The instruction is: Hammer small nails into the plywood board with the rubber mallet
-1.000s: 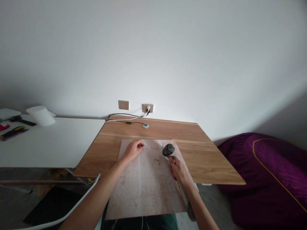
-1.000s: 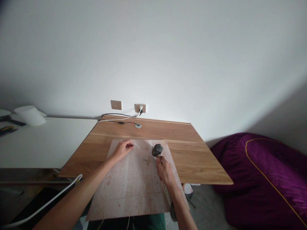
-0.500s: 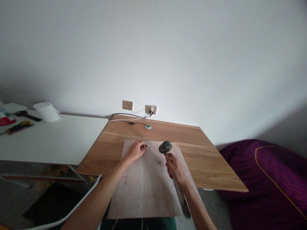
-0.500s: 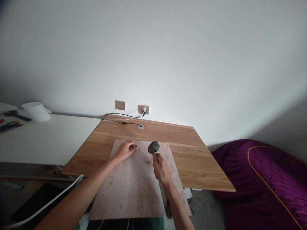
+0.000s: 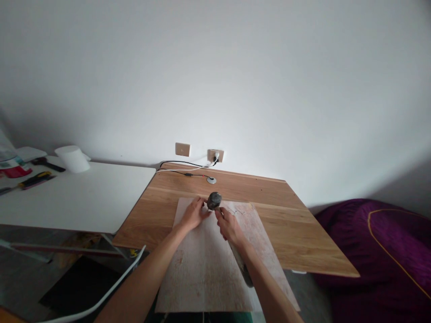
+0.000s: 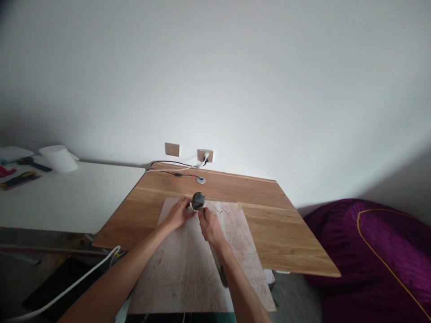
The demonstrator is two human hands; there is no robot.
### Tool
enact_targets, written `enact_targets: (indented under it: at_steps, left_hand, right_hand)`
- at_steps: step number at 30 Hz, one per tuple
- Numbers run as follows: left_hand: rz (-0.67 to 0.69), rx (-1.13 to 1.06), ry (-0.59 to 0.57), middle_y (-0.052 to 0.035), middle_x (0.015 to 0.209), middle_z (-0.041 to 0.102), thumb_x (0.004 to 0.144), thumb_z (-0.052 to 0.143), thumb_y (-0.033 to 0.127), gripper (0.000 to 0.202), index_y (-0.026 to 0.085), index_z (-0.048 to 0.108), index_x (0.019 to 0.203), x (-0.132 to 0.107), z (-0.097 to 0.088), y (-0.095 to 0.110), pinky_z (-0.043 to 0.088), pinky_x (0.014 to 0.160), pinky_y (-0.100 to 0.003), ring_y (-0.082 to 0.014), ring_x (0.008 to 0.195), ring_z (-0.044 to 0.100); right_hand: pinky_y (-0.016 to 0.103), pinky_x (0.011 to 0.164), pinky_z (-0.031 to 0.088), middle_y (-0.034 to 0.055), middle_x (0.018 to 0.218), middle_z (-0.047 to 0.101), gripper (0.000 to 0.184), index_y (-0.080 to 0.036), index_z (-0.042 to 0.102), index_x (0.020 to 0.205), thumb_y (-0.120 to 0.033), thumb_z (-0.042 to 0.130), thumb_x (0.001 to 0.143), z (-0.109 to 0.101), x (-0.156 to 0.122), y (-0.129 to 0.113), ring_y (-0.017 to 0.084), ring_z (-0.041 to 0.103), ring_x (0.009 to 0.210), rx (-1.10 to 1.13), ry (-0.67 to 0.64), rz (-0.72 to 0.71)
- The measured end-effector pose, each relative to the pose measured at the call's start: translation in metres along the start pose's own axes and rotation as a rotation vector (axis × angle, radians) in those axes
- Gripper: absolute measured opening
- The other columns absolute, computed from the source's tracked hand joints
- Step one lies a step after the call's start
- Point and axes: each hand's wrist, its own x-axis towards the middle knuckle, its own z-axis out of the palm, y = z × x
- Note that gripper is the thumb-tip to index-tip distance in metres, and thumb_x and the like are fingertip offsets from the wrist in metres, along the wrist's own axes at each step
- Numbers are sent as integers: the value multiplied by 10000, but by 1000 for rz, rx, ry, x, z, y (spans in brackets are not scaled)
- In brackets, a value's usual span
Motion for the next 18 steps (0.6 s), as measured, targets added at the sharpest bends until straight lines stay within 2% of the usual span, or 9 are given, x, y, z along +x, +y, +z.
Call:
enact_targets:
  at_steps: [3, 5, 11, 15, 18]
  left_hand:
    - [-6, 4, -24, -37, 943, 658, 858, 753, 205, 68, 194, 724, 918, 1, -1, 2, 487, 783, -289, -187, 855, 637]
    - [-10, 11, -45, -41, 910, 667, 876, 733, 194, 17, 194, 738, 860, 2, -2, 4, 478, 765, -286, -189, 840, 640]
    - [7, 14, -91, -51, 925, 689, 878, 694, 163, 117, 213, 790, 922, 3, -5, 5, 496, 818, -296, -211, 901, 664]
    - [36, 15, -40, -52, 1031, 653, 794, 791, 200, 351, 218, 733, 1140, 1, -2, 3, 514, 863, -312, -229, 988, 644]
    - [39, 4, -1, -50, 1048, 633, 783, 796, 190, 376, 213, 696, 1145, -1, 0, 1, 516, 874, -323, -232, 997, 633]
  right_hand:
    - [190, 354, 335, -64, 596, 520, 292, -229, 549, 983, -476, 394, 1000, -6, -2, 5, 99, 489, 383, 48, 15, 23]
    - [177, 345, 326, -87, 578, 489, 321, -224, 547, 1005, -509, 400, 990, -9, -2, 7, 89, 475, 370, 56, 26, 30]
    - [171, 340, 334, -90, 584, 495, 378, -219, 547, 987, -567, 398, 978, -10, -4, 5, 86, 482, 367, 55, 16, 11]
    - [165, 344, 340, -75, 621, 533, 339, -218, 538, 940, -528, 411, 989, -3, -1, 3, 74, 489, 364, 34, -23, 5]
    - [162, 324, 312, -88, 593, 504, 320, -216, 537, 900, -516, 455, 977, 3, 2, 4, 68, 466, 333, 29, -44, 12]
